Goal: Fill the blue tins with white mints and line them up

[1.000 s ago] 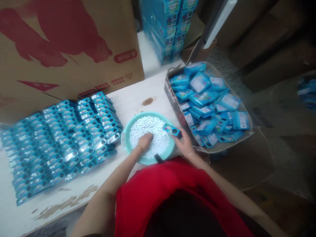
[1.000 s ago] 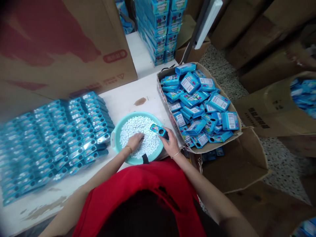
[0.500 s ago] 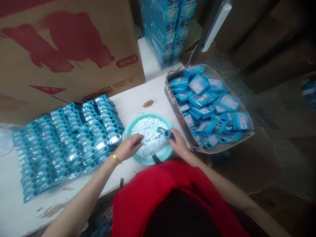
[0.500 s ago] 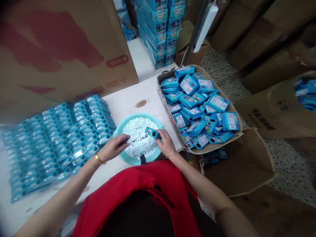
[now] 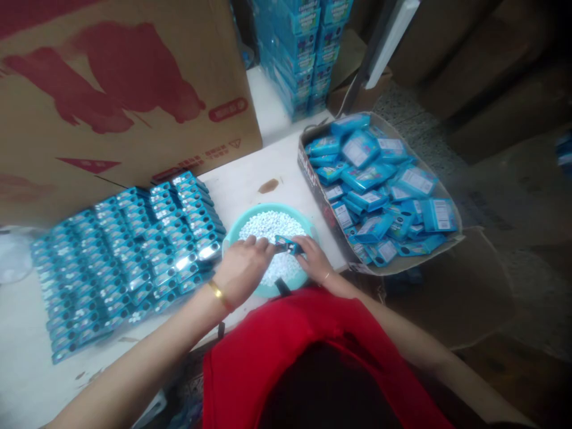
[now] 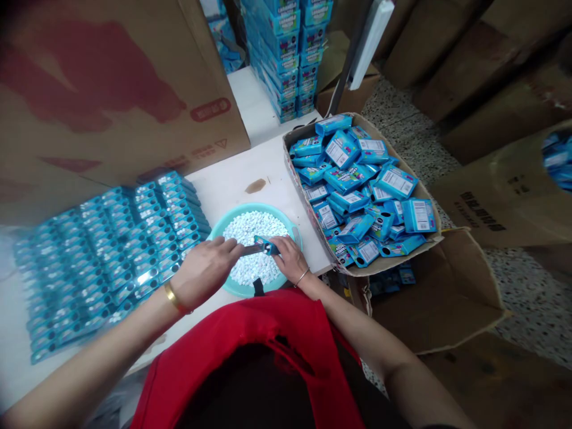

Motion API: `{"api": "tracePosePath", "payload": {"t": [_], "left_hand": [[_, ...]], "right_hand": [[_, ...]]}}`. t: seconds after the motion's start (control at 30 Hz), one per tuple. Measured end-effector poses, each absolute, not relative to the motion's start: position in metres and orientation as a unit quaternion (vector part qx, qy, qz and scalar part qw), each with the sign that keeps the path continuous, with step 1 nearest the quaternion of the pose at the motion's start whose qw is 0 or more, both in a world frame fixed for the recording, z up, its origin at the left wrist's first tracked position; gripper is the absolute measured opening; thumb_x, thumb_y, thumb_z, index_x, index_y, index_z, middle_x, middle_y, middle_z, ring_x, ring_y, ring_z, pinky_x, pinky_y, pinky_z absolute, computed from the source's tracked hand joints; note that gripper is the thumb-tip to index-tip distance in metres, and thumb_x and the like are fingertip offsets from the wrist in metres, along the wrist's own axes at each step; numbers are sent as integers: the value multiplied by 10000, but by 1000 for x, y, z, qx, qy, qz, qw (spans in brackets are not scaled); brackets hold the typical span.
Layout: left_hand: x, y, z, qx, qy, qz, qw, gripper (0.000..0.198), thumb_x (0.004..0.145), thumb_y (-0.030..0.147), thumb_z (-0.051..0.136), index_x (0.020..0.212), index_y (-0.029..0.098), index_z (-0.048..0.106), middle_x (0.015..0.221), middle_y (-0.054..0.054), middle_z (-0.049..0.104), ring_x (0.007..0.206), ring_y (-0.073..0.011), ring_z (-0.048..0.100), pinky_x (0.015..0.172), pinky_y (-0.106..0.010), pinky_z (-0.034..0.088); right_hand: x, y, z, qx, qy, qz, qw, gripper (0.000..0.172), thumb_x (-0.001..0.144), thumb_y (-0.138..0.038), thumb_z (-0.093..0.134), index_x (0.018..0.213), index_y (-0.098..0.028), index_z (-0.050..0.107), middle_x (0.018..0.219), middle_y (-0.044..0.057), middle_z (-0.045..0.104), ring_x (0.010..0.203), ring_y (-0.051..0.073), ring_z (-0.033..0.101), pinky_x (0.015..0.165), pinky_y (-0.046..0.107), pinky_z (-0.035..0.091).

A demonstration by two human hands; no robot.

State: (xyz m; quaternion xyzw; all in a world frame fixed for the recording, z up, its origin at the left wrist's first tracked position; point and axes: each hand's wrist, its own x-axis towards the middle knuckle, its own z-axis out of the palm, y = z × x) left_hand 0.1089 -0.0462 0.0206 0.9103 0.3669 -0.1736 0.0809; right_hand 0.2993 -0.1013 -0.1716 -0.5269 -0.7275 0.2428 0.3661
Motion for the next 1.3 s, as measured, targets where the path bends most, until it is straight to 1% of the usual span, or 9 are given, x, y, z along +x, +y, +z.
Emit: {"api": "tracePosePath", "payload": {"t": [0.17, 0.27, 0.37, 0.53, 0.67, 0.87, 1.07, 1.2, 1.3], "left_hand": [[57, -27, -55, 859, 477, -121, 139, 215, 929, 213, 377, 1025, 154, 560, 952, -104, 608, 893, -228, 564, 725, -328, 449], [41, -29, -125, 817, 501, -144, 246, 205, 874, 117, 402, 981, 135, 576, 963, -126, 616, 919, -233, 572, 786, -354, 452], [59, -43, -180, 809, 485, -128, 306, 201, 846, 129, 451, 990, 147, 590, 1000, -120, 637, 945, -229, 585, 827, -353, 459], [102, -60, -218, 797, 459, -53, 389, 281, 882, 221, 444, 1135, 170, 554, 1153, -116, 627, 1023, -206, 588, 912, -326, 452], [89, -59, -202, 788, 441, -11, 429, 285, 891, 304, 450, 1129, 178, 543, 1085, -85, 649, 937, -188, 609, 868, -321, 481], [46, -47, -115, 805, 409, 62, 424, 261, 897, 327, 457, 1095, 178, 540, 967, -68, 635, 842, -167, 595, 786, -321, 487], [61, -36, -39, 876, 391, -40, 280, 189, 913, 265, 429, 1033, 188, 554, 958, -61, 637, 851, -177, 589, 744, -303, 467], [92, -40, -11, 882, 415, -161, 152, 175, 909, 192, 407, 941, 170, 577, 886, -79, 626, 803, -193, 581, 629, -282, 440], [112, -48, 8, 884, 414, -189, 106, 211, 894, 113, 389, 939, 158, 591, 835, -88, 608, 790, -205, 571, 612, -287, 432]], "right_hand": [[311, -105, -167, -557, -695, 261, 372, 404, 860, -165, 479, 1260, -221, 475, 1191, 112, 583, 1145, 254, 534, 1008, 477, 441], [318, -106, -162, -581, -667, 275, 378, 374, 880, -218, 493, 1254, -221, 479, 1174, 115, 583, 1119, 251, 552, 976, 446, 463], [322, -106, -155, -601, -649, 266, 383, 349, 885, -264, 518, 1231, -223, 498, 1157, 110, 595, 1109, 252, 563, 971, 429, 464], [324, -105, -148, -627, -622, 258, 392, 367, 877, -333, 553, 1223, -221, 500, 1169, 107, 606, 1111, 251, 569, 967, 414, 464], [326, -103, -148, -632, -607, 266, 403, 376, 872, -347, 558, 1220, -213, 502, 1151, 108, 612, 1074, 252, 583, 948, 421, 472], [325, -102, -156, -604, -649, 262, 381, 361, 875, -261, 520, 1234, -224, 498, 1157, 108, 597, 1106, 254, 562, 964, 445, 465], [305, -100, -164, -535, -722, 255, 357, 455, 824, -122, 477, 1266, -231, 478, 1185, 100, 591, 1139, 257, 538, 1013, 491, 439], [295, -99, -170, -519, -738, 245, 355, 451, 834, -130, 483, 1276, -224, 469, 1195, 104, 586, 1138, 254, 539, 1052, 511, 403], [293, -99, -174, -514, -741, 248, 353, 438, 849, -152, 489, 1277, -235, 460, 1201, 95, 583, 1143, 251, 537, 1058, 517, 395]]}}
